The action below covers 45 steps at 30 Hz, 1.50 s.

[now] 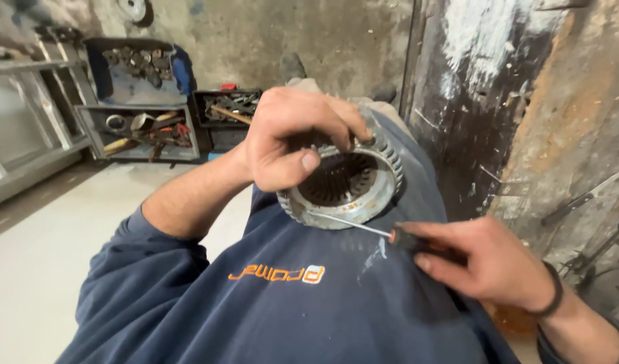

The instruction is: The person holds a cylindrical metal mechanical part, likely a stator, and uses a screwdriver to scrape and clean the interior and exterior surfaces. The person rotates the part to access different areas while continuing to scrape away debris.

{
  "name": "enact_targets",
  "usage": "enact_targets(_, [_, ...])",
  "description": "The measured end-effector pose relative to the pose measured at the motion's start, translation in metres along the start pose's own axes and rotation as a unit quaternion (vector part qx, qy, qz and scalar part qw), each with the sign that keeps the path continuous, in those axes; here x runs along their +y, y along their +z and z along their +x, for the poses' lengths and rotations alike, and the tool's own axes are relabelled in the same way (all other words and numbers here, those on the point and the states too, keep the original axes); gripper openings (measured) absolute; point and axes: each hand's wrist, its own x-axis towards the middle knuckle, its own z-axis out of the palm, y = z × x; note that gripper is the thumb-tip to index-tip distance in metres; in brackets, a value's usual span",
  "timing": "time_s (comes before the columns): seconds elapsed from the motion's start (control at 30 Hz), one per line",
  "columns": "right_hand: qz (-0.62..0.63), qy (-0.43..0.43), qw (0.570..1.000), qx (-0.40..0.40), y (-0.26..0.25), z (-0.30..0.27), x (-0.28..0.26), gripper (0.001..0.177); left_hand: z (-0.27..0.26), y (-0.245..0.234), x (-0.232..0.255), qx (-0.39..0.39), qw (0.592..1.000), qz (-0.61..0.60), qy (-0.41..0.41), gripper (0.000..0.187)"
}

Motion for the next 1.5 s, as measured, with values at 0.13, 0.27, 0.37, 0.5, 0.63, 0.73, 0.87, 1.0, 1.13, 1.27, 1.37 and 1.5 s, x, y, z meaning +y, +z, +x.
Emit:
enact_targets(0.13, [-0.289,-0.071,0.953,0.058,-0.008,0.005,-0.038,0.05,-0.002,0.003,-0.002,0.004,1.0,-0.006,-0.01,0.041])
enact_targets(0.27, [-0.366,-0.16,0.915,0.057,-0.015,0.008,-0.036,0.051,0.004,0.0,-0.003,-0.002,1.0,-0.008,-0.008,0.04])
enact_targets(0.37, [-0.413,-0.177,0.892,0.05,-0.017,0.006,-0.031,0.054,0.003,0.0,-0.004,0.008,1.0,-0.009,-0.018,0.039])
enact_targets(0.5, [-0.415,-0.186,0.889,0.059,-0.021,0.008,-0.03,0.055,0.009,-0.006,-0.007,0.004,1.0,-0.021,-0.014,0.038])
enact_targets(0.63, [-0.39,-0.205,0.892,0.098,-0.021,0.016,-0.032,0.048,0.013,-0.009,-0.007,-0.007,1.0,-0.018,-0.012,0.037])
enact_targets(0.73, [-0.4,-0.192,0.888,0.12,-0.019,0.01,-0.028,0.044,0.011,-0.008,-0.008,0.009,0.999,-0.021,-0.023,0.036])
enact_targets(0.87, [-0.409,-0.19,0.886,0.11,-0.019,0.018,-0.028,0.048,0.018,-0.007,-0.013,0.005,0.999,-0.036,-0.016,0.036])
enact_targets(1.0, [-0.393,-0.2,0.89,0.116,-0.022,0.019,-0.023,0.043,0.019,-0.013,-0.012,0.008,0.999,-0.035,-0.018,0.036])
enact_targets(1.13, [-0.412,-0.188,0.885,0.112,-0.025,0.019,-0.022,0.043,0.022,-0.014,-0.013,-0.001,0.999,-0.031,-0.028,0.033])
enact_targets(1.27, [-0.401,-0.195,0.886,0.129,-0.035,0.024,-0.03,0.045,0.033,-0.016,-0.013,-0.016,0.999,-0.025,-0.021,0.029])
enact_targets(1.37, [-0.47,-0.197,0.859,0.049,-0.057,0.004,-0.022,0.057,0.045,-0.014,-0.01,-0.028,0.999,0.008,-0.044,0.025])
enact_targets(1.5, [-0.554,-0.15,0.819,-0.011,-0.08,-0.018,-0.036,0.069,0.07,-0.004,-0.003,-0.107,0.991,0.049,-0.067,0.024])
